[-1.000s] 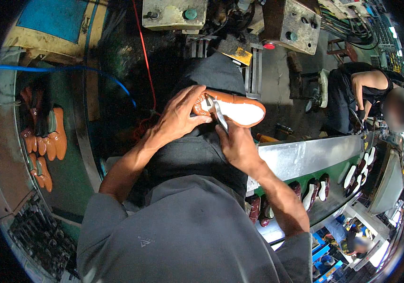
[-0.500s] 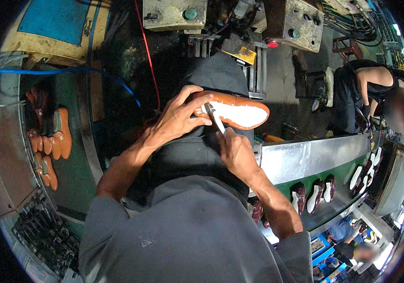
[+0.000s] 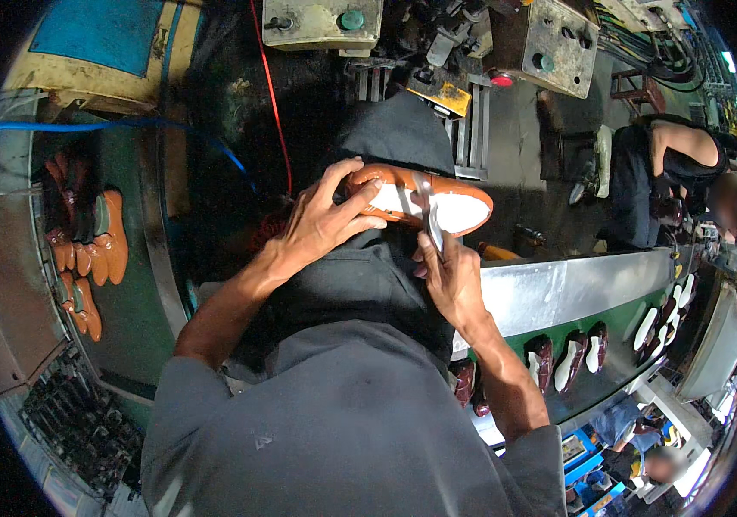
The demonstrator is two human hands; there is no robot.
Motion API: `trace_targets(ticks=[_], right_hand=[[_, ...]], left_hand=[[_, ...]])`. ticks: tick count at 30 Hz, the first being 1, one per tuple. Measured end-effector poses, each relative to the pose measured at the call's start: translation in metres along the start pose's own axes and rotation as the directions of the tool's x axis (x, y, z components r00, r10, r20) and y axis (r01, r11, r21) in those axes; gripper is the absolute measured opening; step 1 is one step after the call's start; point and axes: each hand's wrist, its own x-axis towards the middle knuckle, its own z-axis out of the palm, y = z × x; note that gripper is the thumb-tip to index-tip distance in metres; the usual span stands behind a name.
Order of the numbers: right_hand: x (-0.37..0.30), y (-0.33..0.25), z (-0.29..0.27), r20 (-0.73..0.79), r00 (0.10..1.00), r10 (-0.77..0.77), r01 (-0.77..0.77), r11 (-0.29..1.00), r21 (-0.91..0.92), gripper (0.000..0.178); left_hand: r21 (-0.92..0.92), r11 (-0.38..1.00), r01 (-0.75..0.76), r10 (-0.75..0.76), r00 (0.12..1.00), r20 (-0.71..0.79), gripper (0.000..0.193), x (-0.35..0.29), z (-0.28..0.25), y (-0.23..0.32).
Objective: Using industrial machinery to shape and assemble shoe components during manufacturing.
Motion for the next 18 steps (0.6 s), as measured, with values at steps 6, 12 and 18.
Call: trace_targets(ticks=[6,12,18], right_hand=[[0.011,-0.045,0.003,-0.169,0.968,-0.186,0.179,0.982,-0.056,0.036],[0.026,-0.026,0.023,-0.083,0.945,-0.315,0.292,0.932,-0.214,0.037],[0.014,-0.037,0.034,-0.138,0.986,-0.088,0.083,0.996,-0.045,0.035]], left_hand=[[0.013,0.999,-0.039,0.04,0.997,-0.059,0.06,0.001,0.0,-0.003],[0.002,0.998,-0.069,0.069,0.992,-0.106,0.053,-0.006,0.003,-0.012],[-0.056,0.997,-0.052,0.046,0.994,-0.103,0.059,-0.004,0.0,-0.005]])
